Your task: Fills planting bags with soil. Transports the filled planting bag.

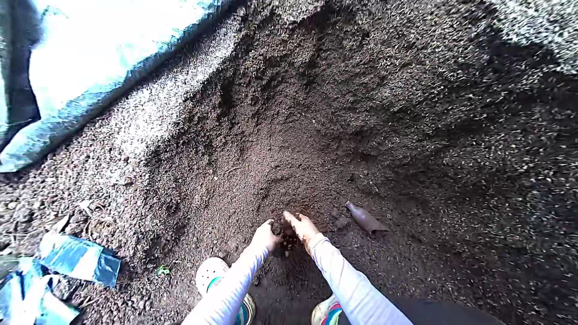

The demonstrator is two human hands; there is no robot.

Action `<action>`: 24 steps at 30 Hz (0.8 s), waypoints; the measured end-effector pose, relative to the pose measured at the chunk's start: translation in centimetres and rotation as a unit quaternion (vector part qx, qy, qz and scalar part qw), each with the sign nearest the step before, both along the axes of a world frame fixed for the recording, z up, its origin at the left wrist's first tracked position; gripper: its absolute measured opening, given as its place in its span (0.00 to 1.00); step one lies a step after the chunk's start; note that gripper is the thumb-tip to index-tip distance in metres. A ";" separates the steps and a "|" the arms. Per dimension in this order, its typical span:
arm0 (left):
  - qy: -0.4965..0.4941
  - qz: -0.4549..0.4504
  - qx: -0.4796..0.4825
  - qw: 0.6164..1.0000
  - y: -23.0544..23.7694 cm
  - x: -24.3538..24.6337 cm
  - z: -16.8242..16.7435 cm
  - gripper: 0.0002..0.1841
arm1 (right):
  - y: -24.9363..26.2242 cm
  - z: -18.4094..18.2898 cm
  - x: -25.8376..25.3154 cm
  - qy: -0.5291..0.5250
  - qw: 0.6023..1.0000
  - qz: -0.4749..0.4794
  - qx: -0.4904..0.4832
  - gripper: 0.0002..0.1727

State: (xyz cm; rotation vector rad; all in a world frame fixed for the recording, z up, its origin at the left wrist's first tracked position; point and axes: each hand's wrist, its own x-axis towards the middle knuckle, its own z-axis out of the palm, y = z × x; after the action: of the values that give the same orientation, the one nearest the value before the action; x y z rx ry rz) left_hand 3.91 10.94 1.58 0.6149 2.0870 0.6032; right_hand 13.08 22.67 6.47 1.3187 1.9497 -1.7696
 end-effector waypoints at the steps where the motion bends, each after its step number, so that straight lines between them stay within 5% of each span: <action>1: 0.004 0.004 0.015 1.000 -0.1 0.1 -0.2 0.38 | 0.0 -0.1 0.2 -0.028 0.997 0.052 0.058 0.36; 5: 0.023 0.010 0.029 0.999 -0.7 0.6 -1.1 0.43 | -0.1 -3.1 1.2 -0.142 0.948 0.141 0.247 0.46; 8: 0.027 0.010 0.010 1.000 -1.2 1.3 -1.3 0.42 | -0.7 -5.1 1.6 -0.205 0.932 0.213 0.211 0.30; 11: 0.012 0.056 0.044 0.997 -1.9 0.8 0.9 0.41 | -0.9 -1.5 1.1 -0.181 0.921 0.251 0.236 0.25; 15: -0.018 0.094 0.138 0.986 -3.2 0.7 9.6 0.34 | -0.7 6.9 2.1 -0.106 0.919 0.219 0.311 0.23; 18: -0.030 0.123 0.194 0.973 -3.4 1.2 11.5 0.36 | -0.6 7.4 3.1 -0.022 0.921 0.143 0.361 0.19; 21: -0.012 0.127 0.196 0.972 -3.2 1.1 5.1 0.37 | -1.1 1.3 2.0 -0.037 0.929 0.122 0.346 0.21; 24: 0.020 0.079 0.089 0.993 -3.0 0.5 -3.2 0.38 | -0.7 -5.3 1.0 -0.143 0.930 0.221 0.256 0.24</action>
State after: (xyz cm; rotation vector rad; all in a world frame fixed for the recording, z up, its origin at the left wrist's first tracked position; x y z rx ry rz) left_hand 4.46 7.97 -1.64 0.5689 2.1475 0.8819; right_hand 14.08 22.01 1.21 1.0592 2.3723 -0.8430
